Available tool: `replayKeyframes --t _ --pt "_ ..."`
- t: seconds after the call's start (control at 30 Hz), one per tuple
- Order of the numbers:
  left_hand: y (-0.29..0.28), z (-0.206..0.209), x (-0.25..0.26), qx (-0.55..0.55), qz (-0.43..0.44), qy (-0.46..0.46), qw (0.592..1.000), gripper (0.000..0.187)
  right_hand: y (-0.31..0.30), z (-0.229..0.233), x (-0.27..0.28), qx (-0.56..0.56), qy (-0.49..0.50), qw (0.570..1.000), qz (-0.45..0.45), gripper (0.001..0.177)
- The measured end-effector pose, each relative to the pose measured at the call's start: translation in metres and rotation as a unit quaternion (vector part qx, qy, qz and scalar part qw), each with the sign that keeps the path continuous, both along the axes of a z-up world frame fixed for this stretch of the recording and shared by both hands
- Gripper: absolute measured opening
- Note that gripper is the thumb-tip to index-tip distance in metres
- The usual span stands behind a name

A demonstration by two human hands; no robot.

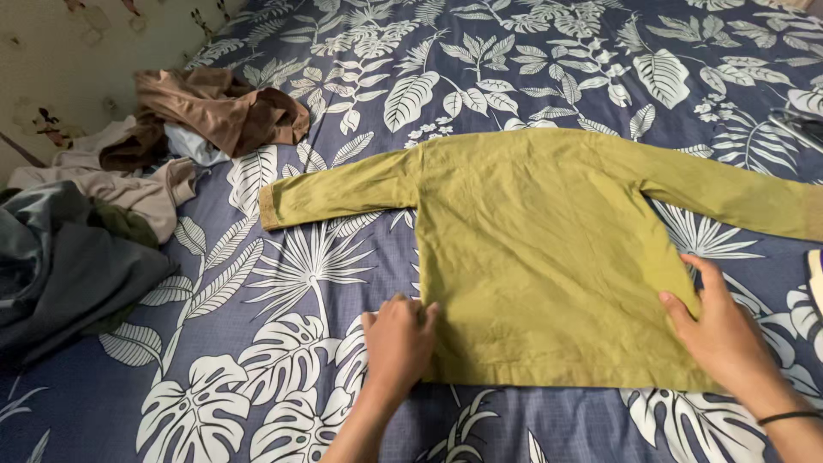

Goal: The person irons a long-sleeved olive-green shirt laid flat on a bed. They use a purple and white iron to smooth the sleeves and body of the shirt, frequently adjusting the fabric with their hands to remove wrinkles.

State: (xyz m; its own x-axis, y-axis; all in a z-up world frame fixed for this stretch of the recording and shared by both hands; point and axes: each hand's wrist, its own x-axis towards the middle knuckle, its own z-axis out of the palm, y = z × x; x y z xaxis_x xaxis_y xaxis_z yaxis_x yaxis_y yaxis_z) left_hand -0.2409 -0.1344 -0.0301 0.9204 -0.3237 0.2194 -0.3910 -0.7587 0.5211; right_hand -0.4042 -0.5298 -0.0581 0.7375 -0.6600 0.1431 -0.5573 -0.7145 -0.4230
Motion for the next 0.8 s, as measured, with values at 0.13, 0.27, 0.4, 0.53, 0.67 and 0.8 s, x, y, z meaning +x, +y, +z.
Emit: replayKeyframes --t 0.13,0.27,0.4,0.53,0.67,0.8 --pt "0.024 0.022 0.001 0.077 -0.01 0.109 0.991 0.035 0.001 0.027 -0.011 0.03 0.117 0.992 0.027 0.087" --pt "0.027 0.044 -0.009 0.019 -0.017 -0.053 0.998 0.052 0.051 0.076 0.001 -0.181 0.172 0.967 0.042 0.086" --pt "-0.011 0.038 0.004 -0.103 -0.115 -0.137 0.978 0.052 0.114 0.097 0.054 -0.083 -0.06 0.973 0.205 0.068" --pt "-0.065 0.009 0.033 -0.061 -0.151 -0.152 0.975 0.073 0.158 0.079 0.121 -0.048 -0.178 0.94 0.288 0.054" --pt "-0.086 -0.014 0.056 -0.022 -0.118 -0.149 0.982 0.061 0.166 0.046 0.177 -0.036 -0.164 0.945 0.279 0.056" --pt "-0.074 -0.016 0.064 -0.015 -0.097 -0.143 0.985 0.06 0.151 0.024 0.189 -0.082 -0.085 0.961 0.251 0.062"
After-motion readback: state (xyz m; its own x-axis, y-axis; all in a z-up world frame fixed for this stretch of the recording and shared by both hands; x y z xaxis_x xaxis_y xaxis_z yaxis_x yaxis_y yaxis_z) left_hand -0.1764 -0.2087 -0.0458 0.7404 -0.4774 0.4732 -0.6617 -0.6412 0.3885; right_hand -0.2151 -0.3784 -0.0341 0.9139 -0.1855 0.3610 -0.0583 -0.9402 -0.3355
